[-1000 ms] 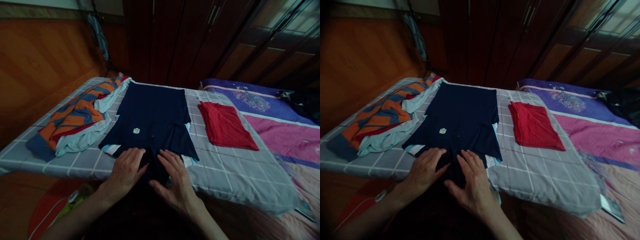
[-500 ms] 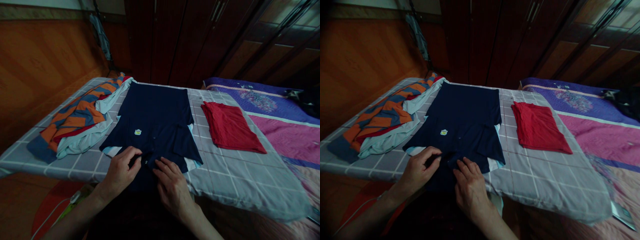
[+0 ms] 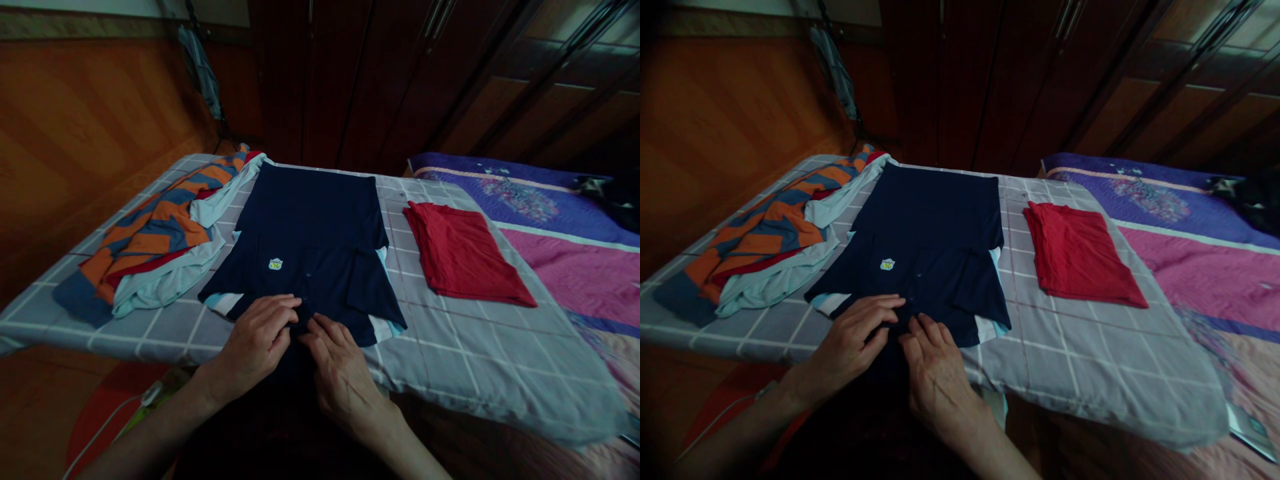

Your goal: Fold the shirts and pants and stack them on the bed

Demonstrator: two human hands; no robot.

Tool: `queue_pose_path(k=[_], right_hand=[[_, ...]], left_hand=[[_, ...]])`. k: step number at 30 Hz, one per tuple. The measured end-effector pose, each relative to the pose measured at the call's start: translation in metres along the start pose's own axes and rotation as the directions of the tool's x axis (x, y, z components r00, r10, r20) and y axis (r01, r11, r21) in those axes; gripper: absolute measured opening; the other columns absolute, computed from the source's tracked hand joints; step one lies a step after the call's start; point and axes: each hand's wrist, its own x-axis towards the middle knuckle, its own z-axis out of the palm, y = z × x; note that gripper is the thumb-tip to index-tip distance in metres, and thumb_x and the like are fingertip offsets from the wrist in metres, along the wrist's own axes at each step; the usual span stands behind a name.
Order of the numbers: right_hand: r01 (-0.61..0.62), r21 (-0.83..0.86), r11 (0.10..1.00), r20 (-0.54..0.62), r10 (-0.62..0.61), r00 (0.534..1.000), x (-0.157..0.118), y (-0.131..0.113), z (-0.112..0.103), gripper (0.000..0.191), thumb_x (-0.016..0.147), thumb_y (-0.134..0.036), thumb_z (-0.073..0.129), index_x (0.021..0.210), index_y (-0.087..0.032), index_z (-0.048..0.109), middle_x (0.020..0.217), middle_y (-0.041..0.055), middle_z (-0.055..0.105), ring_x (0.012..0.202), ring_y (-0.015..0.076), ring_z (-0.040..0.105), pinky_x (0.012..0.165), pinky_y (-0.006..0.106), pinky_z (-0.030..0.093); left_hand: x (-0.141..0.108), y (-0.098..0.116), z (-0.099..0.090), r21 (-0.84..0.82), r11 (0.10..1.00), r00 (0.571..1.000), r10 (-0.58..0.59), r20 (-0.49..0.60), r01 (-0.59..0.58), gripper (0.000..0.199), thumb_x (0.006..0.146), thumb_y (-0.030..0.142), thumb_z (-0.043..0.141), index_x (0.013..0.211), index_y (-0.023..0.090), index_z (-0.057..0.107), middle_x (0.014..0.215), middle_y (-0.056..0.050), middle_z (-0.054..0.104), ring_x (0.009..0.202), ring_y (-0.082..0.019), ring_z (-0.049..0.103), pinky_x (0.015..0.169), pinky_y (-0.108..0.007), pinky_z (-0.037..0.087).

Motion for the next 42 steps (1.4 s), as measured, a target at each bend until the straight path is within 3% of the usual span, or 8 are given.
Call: queue_pose_path(k=[6, 12, 19, 25, 30, 35, 37, 42], right_hand=[[0.029, 0.063, 0.998, 0.033, -0.031, 0.999, -0.003, 0.002, -0.008, 0.035, 0.074, -0.003, 0.047, 0.105, -0.015, 0.060, 0.115, 0.0104, 0.062, 0.118, 0.0273, 0.047, 0.103, 0.048, 0.036], [0.052, 0.178, 0.983, -0.216, -0.013, 0.976, -0.004, 0.007, -0.019, 0.032, 0.085, -0.012, 0.049, 0.116, -0.015, 0.057, 0.115, 0.0119, 0.064, 0.113, 0.0244, 0.053, 0.095, 0.046, 0.046], [0.039, 0.008, 0.999, 0.015, -0.039, 0.999, -0.004, 0.008, -0.014, 0.044, 0.085, -0.030, 0.061, 0.125, -0.013, 0.057, 0.131, 0.0123, 0.056, 0.125, 0.0301, 0.047, 0.102, 0.051, 0.041], [0.073, -0.068, 0.995, 0.047, -0.070, 0.996, -0.037, 0.031, -0.050, 0.045, 0.084, -0.025, 0.061, 0.128, -0.017, 0.054, 0.138, 0.0131, 0.049, 0.130, 0.0294, 0.043, 0.100, 0.053, 0.043], [0.094, -0.161, 0.982, -0.013, -0.097, 0.995, -0.047, 0.051, -0.065, 0.044, 0.084, -0.012, 0.050, 0.128, -0.015, 0.053, 0.136, 0.0142, 0.051, 0.129, 0.0270, 0.043, 0.094, 0.047, 0.050], [0.152, -0.179, 0.972, 0.109, -0.134, 0.985, -0.043, 0.053, -0.052, 0.046, 0.081, -0.006, 0.046, 0.125, -0.018, 0.057, 0.132, 0.0100, 0.056, 0.126, 0.0269, 0.047, 0.097, 0.050, 0.048], [0.148, -0.194, 0.970, 0.071, -0.137, 0.988, -0.044, 0.056, -0.051, 0.042, 0.083, -0.007, 0.046, 0.121, -0.018, 0.059, 0.128, 0.0105, 0.059, 0.122, 0.0264, 0.052, 0.095, 0.049, 0.050], [0.141, -0.251, 0.958, -0.071, -0.164, 0.984, -0.042, 0.060, -0.054, 0.044, 0.083, -0.005, 0.044, 0.124, -0.017, 0.056, 0.132, 0.0135, 0.055, 0.125, 0.0268, 0.048, 0.094, 0.046, 0.050]], left_hand=[[-0.002, 0.000, 0.000, 0.078, 0.987, 0.984, 0.133, 0.116, -0.143, 0.023, 0.084, 0.002, 0.043, 0.097, 0.015, 0.058, 0.112, -0.009, 0.067, 0.113, -0.020, 0.058, 0.099, -0.040, 0.046], [-0.012, -0.001, -0.003, 0.165, 0.958, 0.957, 0.199, 0.209, -0.235, 0.024, 0.084, 0.007, 0.045, 0.100, 0.014, 0.061, 0.120, -0.011, 0.065, 0.115, -0.022, 0.058, 0.100, -0.042, 0.045], [-0.019, -0.003, -0.004, 0.220, 0.938, 0.937, 0.199, 0.287, -0.267, 0.039, 0.085, 0.012, 0.050, 0.124, 0.013, 0.054, 0.130, -0.012, 0.058, 0.123, -0.023, 0.052, 0.104, -0.043, 0.042], [-0.042, -0.009, -0.024, 0.199, 0.911, 0.872, 0.254, 0.418, -0.361, 0.063, 0.086, 0.031, 0.059, 0.141, 0.010, 0.036, 0.144, -0.013, 0.044, 0.136, -0.028, 0.034, 0.111, -0.047, 0.031], [-0.052, -0.016, -0.023, 0.251, 0.838, 0.849, 0.382, 0.364, -0.485, 0.044, 0.090, 0.004, 0.039, 0.134, 0.009, 0.047, 0.138, -0.012, 0.051, 0.133, -0.026, 0.039, 0.111, -0.047, 0.032], [-0.048, -0.016, -0.030, 0.189, 0.840, 0.832, 0.423, 0.359, -0.509, 0.042, 0.092, 0.004, 0.030, 0.128, 0.008, 0.052, 0.133, -0.013, 0.055, 0.132, -0.023, 0.041, 0.107, -0.040, 0.042], [-0.046, -0.016, -0.035, 0.126, 0.849, 0.816, 0.438, 0.376, -0.513, 0.044, 0.090, 0.003, 0.032, 0.129, 0.009, 0.051, 0.134, -0.013, 0.054, 0.132, -0.023, 0.041, 0.107, -0.039, 0.042], [-0.043, -0.022, -0.041, 0.121, 0.911, 0.890, 0.346, 0.296, -0.395, 0.060, 0.082, -0.001, 0.038, 0.140, 0.012, 0.038, 0.139, -0.016, 0.049, 0.134, -0.025, 0.038, 0.106, -0.043, 0.042]])
